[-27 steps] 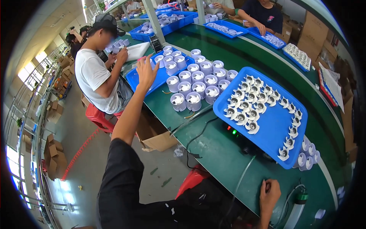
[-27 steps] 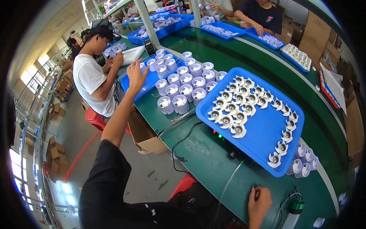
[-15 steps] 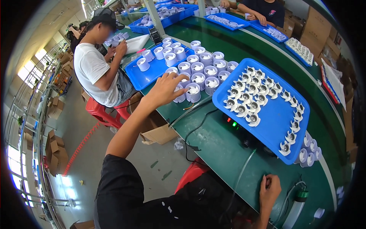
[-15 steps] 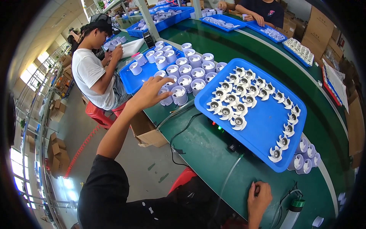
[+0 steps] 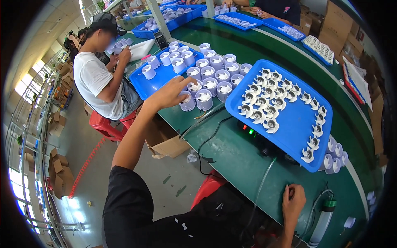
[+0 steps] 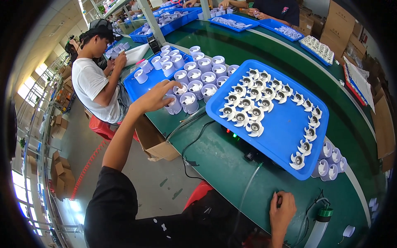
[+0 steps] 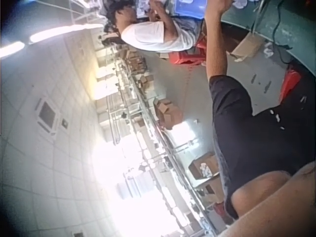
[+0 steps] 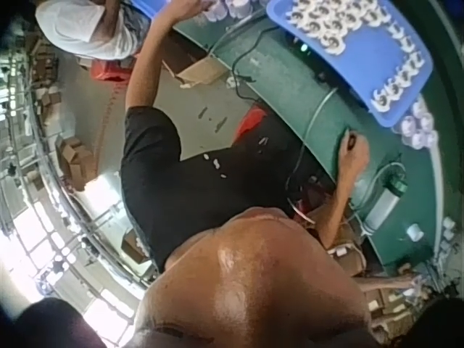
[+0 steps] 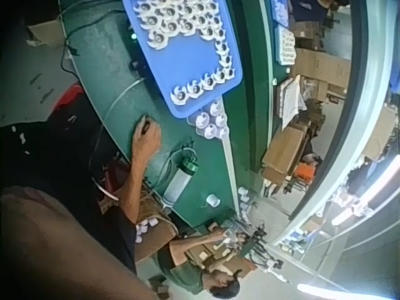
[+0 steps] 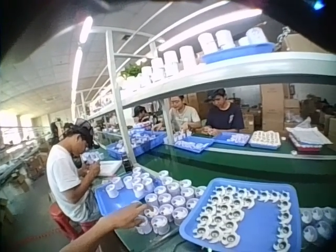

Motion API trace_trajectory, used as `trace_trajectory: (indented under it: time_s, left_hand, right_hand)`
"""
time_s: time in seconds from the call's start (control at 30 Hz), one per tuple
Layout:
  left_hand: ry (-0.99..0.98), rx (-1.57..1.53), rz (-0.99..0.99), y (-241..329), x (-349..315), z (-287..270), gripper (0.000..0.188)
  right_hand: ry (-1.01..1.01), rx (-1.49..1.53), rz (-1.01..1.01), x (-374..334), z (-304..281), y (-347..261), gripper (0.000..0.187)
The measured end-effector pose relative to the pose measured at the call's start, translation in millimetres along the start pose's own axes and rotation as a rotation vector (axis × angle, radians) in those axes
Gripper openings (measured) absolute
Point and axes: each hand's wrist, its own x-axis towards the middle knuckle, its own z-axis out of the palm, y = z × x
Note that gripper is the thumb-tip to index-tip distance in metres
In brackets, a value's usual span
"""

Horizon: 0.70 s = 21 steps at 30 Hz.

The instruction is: Assembling small electric fans by placing fan blades onto motor components on a production line.

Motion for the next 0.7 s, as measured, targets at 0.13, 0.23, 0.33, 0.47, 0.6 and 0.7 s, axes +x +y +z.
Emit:
trace_trajectory:
  time_s: [0.13, 0.23, 0.33, 0.47, 0.6, 0.7]
  left_hand:
    - [0.105, -0.037, 0.054, 2, -8, 5, 0.052]
    - [0.135, 0.032, 0.116, 5, -8, 6, 0.057]
    - [0.048, 0.1, 0.111, 6, 0, 1, 0.061]
    - [-0.043, 0.184, 0.119, 19, -2, -2, 0.061]
    - [-0.001, 0.167, 0.181, 0, 3, 3, 0.056]
    - [0.033, 0.196, 0.22, -10, 4, 3, 0.051]
  right_hand:
    - [0.009, -0.005, -0.02, 1, 0, -2, 0.013]
    - [-0.005, -0.017, -0.006, 0, 0, -1, 0.013]
    - [-0.01, -0.012, 0.03, 0, 1, -2, 0.014]
    - [-0.01, -0.021, 0.031, 0, 2, -2, 0.014]
    - [-0.019, -0.028, 0.045, -1, 1, -2, 0.014]
    - [-0.018, -0.027, 0.042, 0, 1, -3, 0.015]
